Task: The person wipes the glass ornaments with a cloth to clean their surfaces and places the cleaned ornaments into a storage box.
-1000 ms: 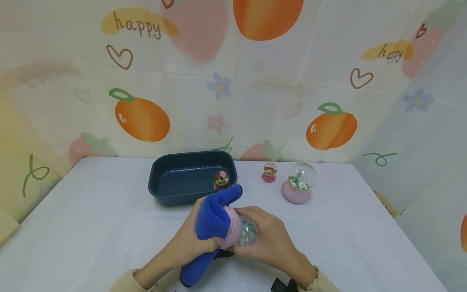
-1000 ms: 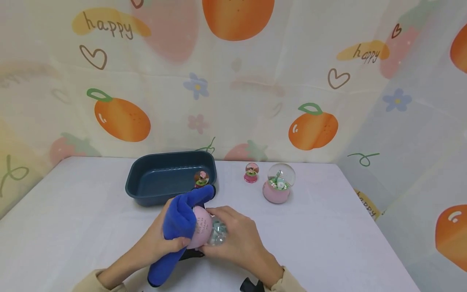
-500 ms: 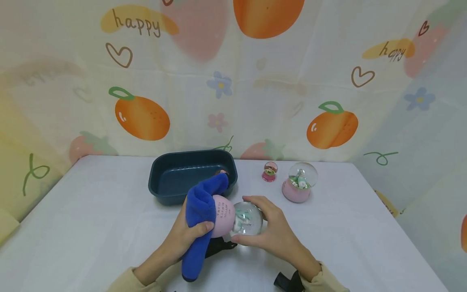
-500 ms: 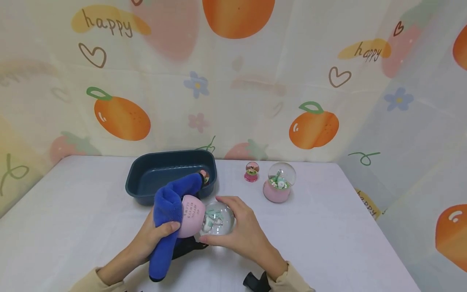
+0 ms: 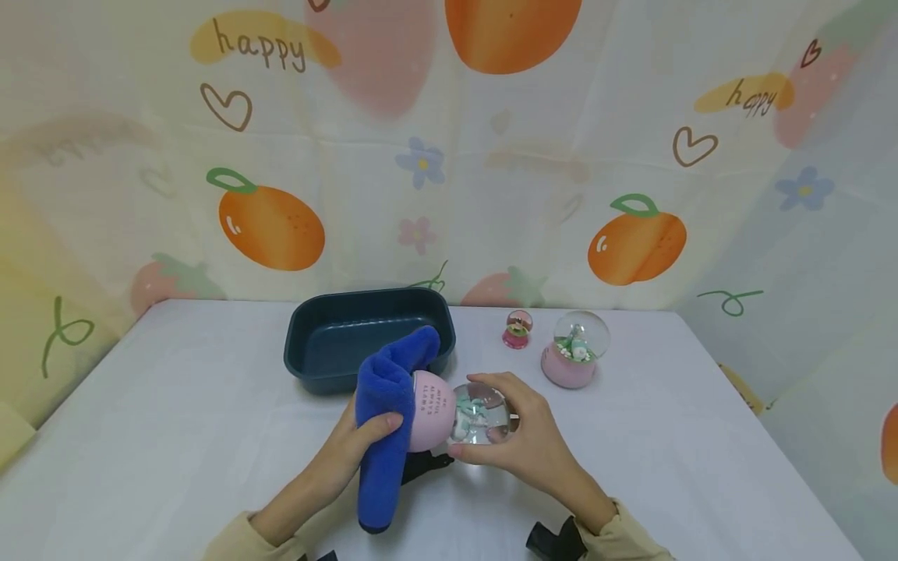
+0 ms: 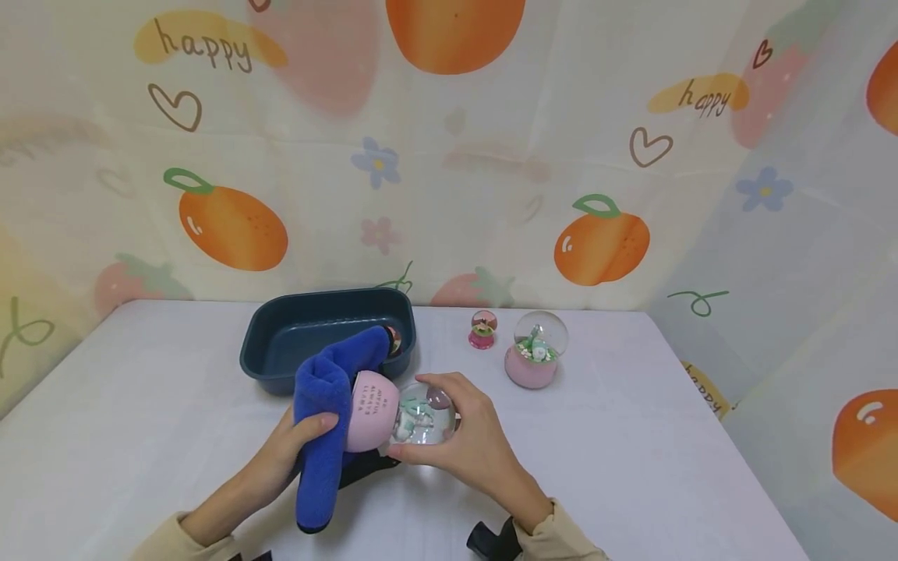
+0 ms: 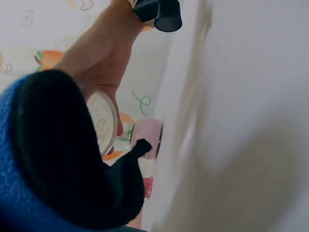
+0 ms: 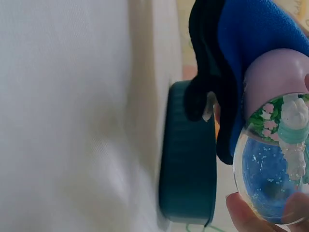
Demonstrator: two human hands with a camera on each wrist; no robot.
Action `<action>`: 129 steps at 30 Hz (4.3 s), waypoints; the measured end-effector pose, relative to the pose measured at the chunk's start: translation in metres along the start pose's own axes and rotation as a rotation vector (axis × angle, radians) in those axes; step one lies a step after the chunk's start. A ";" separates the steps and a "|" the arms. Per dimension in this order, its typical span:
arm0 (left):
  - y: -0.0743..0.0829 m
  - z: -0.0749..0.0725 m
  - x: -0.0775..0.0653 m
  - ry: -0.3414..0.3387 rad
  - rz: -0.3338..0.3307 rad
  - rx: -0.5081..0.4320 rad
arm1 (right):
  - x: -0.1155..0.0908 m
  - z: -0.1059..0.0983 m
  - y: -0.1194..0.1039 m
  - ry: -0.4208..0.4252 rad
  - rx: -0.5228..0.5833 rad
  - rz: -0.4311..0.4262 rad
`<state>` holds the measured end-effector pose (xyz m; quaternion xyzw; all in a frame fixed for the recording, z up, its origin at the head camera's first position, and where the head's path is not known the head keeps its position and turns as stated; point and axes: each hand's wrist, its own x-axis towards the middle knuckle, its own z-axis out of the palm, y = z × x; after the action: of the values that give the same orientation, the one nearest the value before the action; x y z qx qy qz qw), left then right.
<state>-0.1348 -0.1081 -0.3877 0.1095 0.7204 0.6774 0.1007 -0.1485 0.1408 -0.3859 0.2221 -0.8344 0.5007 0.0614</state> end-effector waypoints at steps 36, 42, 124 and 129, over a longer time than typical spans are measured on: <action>-0.005 -0.001 0.003 0.076 0.231 0.400 | -0.004 0.001 -0.007 0.062 -0.287 -0.237; 0.000 -0.008 0.005 0.117 0.132 0.290 | -0.003 0.000 -0.004 0.057 -0.231 -0.221; 0.009 -0.011 -0.002 -0.266 0.146 0.426 | -0.005 -0.005 -0.009 -0.028 -0.213 -0.333; 0.003 -0.007 0.000 -0.248 0.150 0.467 | -0.006 -0.004 -0.009 -0.054 -0.211 -0.374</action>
<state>-0.1365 -0.1147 -0.3842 0.2651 0.8292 0.4797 0.1099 -0.1395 0.1422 -0.3790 0.3785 -0.8279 0.3843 0.1538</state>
